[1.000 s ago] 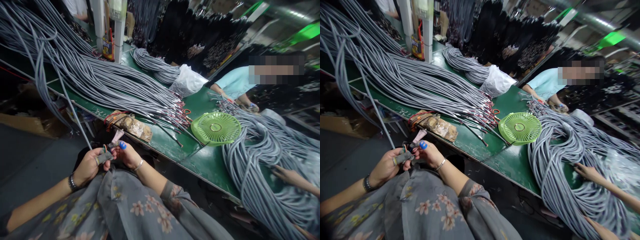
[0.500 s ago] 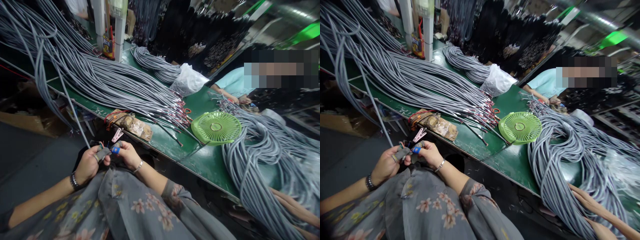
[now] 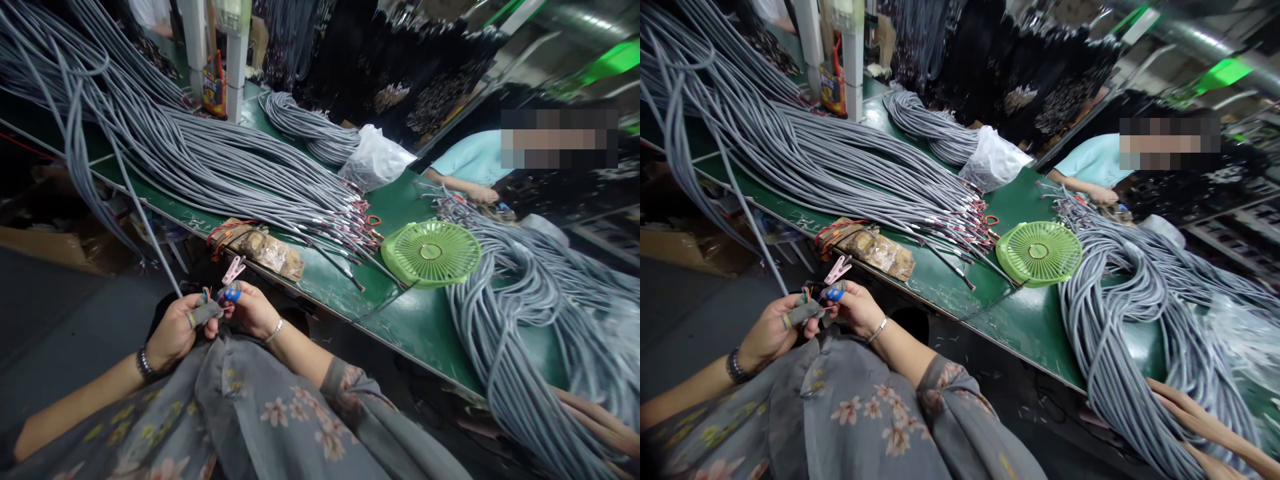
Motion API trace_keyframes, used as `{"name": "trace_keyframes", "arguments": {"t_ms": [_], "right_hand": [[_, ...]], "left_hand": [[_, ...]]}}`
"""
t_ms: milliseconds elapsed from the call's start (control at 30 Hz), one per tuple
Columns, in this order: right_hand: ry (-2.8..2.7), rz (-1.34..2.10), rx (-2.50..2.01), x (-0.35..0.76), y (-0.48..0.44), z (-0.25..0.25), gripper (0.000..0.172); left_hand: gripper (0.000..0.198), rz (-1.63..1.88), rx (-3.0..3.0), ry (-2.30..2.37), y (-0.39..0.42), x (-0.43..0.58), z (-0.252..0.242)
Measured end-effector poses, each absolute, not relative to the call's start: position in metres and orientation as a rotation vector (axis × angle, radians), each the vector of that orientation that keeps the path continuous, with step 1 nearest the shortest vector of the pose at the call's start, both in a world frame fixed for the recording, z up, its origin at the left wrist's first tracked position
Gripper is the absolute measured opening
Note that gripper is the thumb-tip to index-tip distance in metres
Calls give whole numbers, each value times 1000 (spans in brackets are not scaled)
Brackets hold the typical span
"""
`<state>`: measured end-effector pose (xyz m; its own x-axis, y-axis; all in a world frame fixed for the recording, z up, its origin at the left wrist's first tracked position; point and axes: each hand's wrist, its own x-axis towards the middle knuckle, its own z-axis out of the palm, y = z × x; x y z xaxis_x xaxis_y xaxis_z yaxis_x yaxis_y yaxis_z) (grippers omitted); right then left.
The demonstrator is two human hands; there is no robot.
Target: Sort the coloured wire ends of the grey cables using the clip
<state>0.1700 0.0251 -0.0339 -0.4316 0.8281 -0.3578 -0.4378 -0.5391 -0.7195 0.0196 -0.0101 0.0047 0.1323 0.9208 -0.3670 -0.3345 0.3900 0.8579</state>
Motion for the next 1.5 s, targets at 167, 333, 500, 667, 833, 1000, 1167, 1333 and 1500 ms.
{"name": "trace_keyframes", "arguments": {"t_ms": [167, 333, 500, 667, 833, 1000, 1167, 1333, 1500], "right_hand": [[-607, 1971, -980, 175, 38, -29, 44], [-853, 1756, -1006, 171, 48, -25, 59], [-940, 1496, -1092, 168, 49, -29, 56], [-719, 1873, -954, 164, 51, -27, 54], [-559, 1860, -939, 158, 54, -24, 46], [-537, 1854, -940, 155, 53, -23, 47], [-531, 1954, -907, 161, 51, -21, 52], [-479, 2045, -852, 169, 52, -17, 45], [-462, 1969, -877, 169, 53, -18, 24]], "left_hand": [[23, 1129, 676, 1085, -13, 23, 7], [23, 1160, 643, 1092, -8, 27, 9], [23, 1183, 612, 1085, -2, 30, 11], [23, 1186, 614, 1093, 0, 32, 9], [23, 1168, 615, 1122, -1, 33, 4], [22, 1168, 617, 1137, 0, 33, 2], [21, 1187, 612, 1134, -3, 32, 6], [20, 1214, 604, 1129, -8, 29, 10], [18, 1246, 564, 1127, -8, 30, 16]]}}
